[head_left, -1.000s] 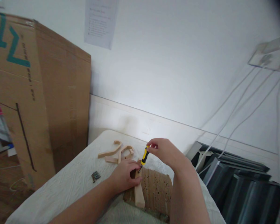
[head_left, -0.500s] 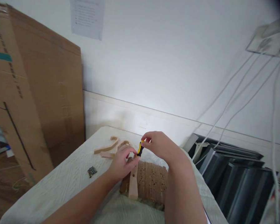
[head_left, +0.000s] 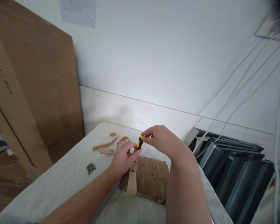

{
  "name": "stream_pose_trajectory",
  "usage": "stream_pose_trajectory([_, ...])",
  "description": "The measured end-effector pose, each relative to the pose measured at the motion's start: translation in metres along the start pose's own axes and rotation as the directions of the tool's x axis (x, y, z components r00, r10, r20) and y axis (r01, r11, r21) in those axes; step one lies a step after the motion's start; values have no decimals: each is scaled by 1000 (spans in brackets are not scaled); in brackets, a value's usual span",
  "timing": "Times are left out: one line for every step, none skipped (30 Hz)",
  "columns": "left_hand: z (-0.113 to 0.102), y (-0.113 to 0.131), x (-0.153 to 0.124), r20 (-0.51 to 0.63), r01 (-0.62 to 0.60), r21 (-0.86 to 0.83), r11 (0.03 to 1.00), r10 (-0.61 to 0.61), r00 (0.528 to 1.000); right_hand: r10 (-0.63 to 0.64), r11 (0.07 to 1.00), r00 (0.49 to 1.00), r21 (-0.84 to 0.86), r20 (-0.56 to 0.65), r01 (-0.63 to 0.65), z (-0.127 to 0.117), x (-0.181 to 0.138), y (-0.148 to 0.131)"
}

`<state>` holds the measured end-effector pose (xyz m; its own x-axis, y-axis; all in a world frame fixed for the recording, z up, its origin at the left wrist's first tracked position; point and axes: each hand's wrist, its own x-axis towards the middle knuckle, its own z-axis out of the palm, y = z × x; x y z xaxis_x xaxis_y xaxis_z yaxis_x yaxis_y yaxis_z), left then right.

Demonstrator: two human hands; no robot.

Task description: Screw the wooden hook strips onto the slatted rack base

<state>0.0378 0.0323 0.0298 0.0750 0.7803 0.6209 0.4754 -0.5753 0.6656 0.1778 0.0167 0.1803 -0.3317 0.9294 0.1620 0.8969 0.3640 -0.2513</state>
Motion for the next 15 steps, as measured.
stream_pose_trajectory([-1, 1, 0, 11, -11, -9, 1000, 11, 1000, 4, 1000, 1000, 0, -3, -4, 0, 0, 0])
stream_pose_trajectory([-1, 1, -1, 19, -25, -17, 1000, 25, 999, 9, 1000, 1000, 2, -8, -9, -1, 0, 0])
stream_pose_trajectory([-2, 2, -1, 16, -38, -22, 999, 38, 999, 15, 1000, 1000, 3, -13, -15, -1, 0, 1])
stream_pose_trajectory([-2, 2, -1, 1, -46, -21, 999, 47, 999, 21, 1000, 1000, 4, -16, -21, -1, 0, 1])
stream_pose_trajectory([-2, 2, -2, -26, -49, -16, 999, 49, 998, 27, 1000, 1000, 6, -16, -27, 0, 0, 1])
stream_pose_trajectory([-2, 3, -2, -54, -47, -11, 999, 47, 997, 32, 999, 999, 9, -14, -32, 0, 0, 2])
stream_pose_trajectory([-2, 3, -2, -81, -43, -6, 999, 42, 996, 33, 999, 999, 13, -12, -32, 0, 1, 2])
stream_pose_trajectory([-2, 3, -2, -98, -39, -4, 999, 38, 994, 33, 999, 999, 16, -9, -33, 1, 1, 2])
stream_pose_trajectory([-1, 3, -2, -102, -37, -3, 999, 36, 994, 31, 999, 1000, 19, -6, -31, 1, 1, 3])
stream_pose_trajectory([-1, 3, -2, -96, -34, -3, 999, 34, 995, 29, 999, 1000, 19, -5, -29, 2, 0, 3])
stream_pose_trajectory([-1, 3, -2, -86, -32, -3, 999, 31, 996, 31, 999, 999, 21, -5, -31, 2, 0, 3])
stream_pose_trajectory([-1, 3, -1, -79, -27, -2, 1000, 26, 997, 36, 999, 999, 27, -6, -36, 2, -1, 2])
stream_pose_trajectory([-1, 3, -1, -72, -22, 0, 1000, 22, 997, 41, 999, 999, 36, -7, -40, 2, -1, 2])
stream_pose_trajectory([-1, 3, -1, -68, -20, 3, 1000, 21, 997, 41, 998, 999, 45, -6, -41, 2, -2, 1])
stream_pose_trajectory([-1, 4, -1, -69, -22, 4, 1000, 22, 997, 36, 998, 999, 53, -1, -36, 1, -2, 1])
